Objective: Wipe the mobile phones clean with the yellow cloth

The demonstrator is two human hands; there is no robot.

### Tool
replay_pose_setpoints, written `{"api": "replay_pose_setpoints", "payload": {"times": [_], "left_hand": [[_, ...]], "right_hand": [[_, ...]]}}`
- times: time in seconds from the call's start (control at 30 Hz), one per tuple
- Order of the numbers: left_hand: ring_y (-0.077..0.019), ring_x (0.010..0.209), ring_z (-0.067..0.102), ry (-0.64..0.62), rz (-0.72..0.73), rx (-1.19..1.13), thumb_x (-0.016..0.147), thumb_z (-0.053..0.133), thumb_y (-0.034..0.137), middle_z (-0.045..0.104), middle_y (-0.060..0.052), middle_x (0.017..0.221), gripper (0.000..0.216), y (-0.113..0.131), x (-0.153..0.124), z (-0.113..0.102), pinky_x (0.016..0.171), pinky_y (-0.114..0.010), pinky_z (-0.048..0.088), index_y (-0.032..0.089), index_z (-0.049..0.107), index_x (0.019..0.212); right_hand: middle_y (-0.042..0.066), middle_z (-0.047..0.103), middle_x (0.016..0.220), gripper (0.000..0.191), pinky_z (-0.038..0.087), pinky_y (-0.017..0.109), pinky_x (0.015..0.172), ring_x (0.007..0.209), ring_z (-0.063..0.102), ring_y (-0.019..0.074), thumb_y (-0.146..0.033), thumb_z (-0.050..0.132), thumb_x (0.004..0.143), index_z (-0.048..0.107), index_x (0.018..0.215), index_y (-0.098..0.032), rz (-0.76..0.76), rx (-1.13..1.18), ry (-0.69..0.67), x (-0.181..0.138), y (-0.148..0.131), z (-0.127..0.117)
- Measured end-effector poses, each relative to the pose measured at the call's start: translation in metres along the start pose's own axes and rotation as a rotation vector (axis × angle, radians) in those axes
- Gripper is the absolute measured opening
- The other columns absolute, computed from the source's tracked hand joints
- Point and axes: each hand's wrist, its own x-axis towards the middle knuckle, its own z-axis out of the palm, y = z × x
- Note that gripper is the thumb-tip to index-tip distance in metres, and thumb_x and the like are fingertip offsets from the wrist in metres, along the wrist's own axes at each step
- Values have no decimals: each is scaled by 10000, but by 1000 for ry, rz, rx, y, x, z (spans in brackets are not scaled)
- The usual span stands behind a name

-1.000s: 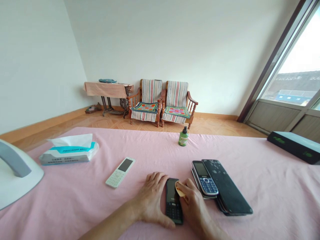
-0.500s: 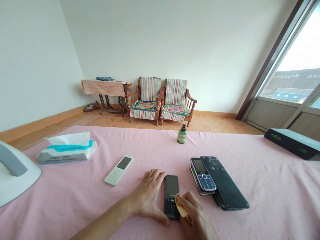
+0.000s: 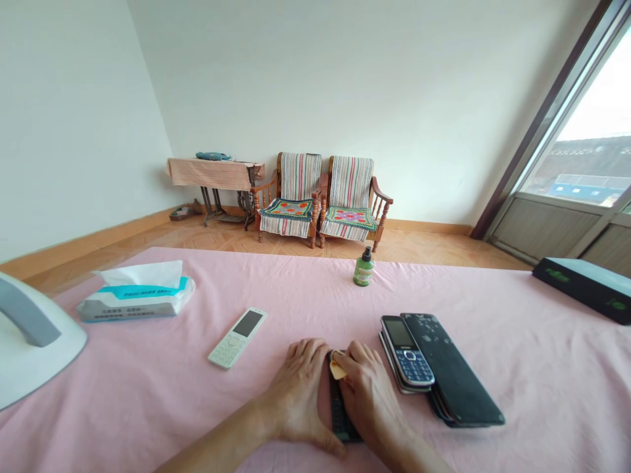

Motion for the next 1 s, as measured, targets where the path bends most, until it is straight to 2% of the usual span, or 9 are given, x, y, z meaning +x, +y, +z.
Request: {"api": "replay_pose_setpoints", "payload": {"times": [0.13, 0.37, 0.5, 0.67, 0.87, 1.0], "left_hand": [[-364, 1075, 448, 3, -14, -16, 314, 784, 633, 461, -108, 1159, 1006, 1, 0, -1, 986, -547, 316, 199, 440, 1153], [-362, 1070, 450, -2, -9, -31, 308, 796, 610, 463, -106, 1142, 981, 3, 1, -2, 980, -556, 324, 199, 449, 1128], [-371, 1078, 449, 0, -25, -27, 302, 803, 600, 465, -113, 1147, 995, 2, 1, -2, 988, -564, 317, 194, 443, 1136], [-384, 1109, 437, -35, -32, -20, 310, 808, 590, 457, -129, 1181, 987, 5, 1, -5, 998, -575, 307, 189, 444, 1136], [-378, 1098, 439, -28, -44, -29, 298, 813, 586, 461, -121, 1169, 1008, 7, 2, -7, 995, -563, 313, 197, 434, 1146], [-364, 1071, 457, -8, -14, -46, 275, 816, 584, 474, -104, 1132, 976, 5, 2, -5, 974, -548, 340, 206, 451, 1098]], "right_hand": [[49, 580, 822, 286, 313, 304, 743, 805, 483, 206, -9, 507, 746, 682, 841, -214, 36, -55, 21, -3, 5, -5], [51, 592, 870, 347, 310, 302, 741, 822, 483, 205, 12, 465, 795, 670, 953, -219, -5, -48, 3, 3, -4, -1], [57, 586, 864, 296, 311, 311, 745, 822, 481, 214, -3, 485, 804, 671, 918, -204, 26, -69, 8, 2, -3, 0], [47, 584, 884, 317, 326, 292, 750, 833, 483, 204, 13, 468, 817, 660, 930, -212, -18, -11, -7, 2, -4, 0], [63, 583, 873, 298, 329, 308, 754, 834, 483, 217, 14, 475, 800, 667, 898, -191, 31, -85, 14, 1, -3, 0], [44, 590, 879, 347, 333, 294, 740, 832, 487, 205, 36, 457, 791, 662, 909, -217, -21, -34, -2, 2, -4, 1]]}}
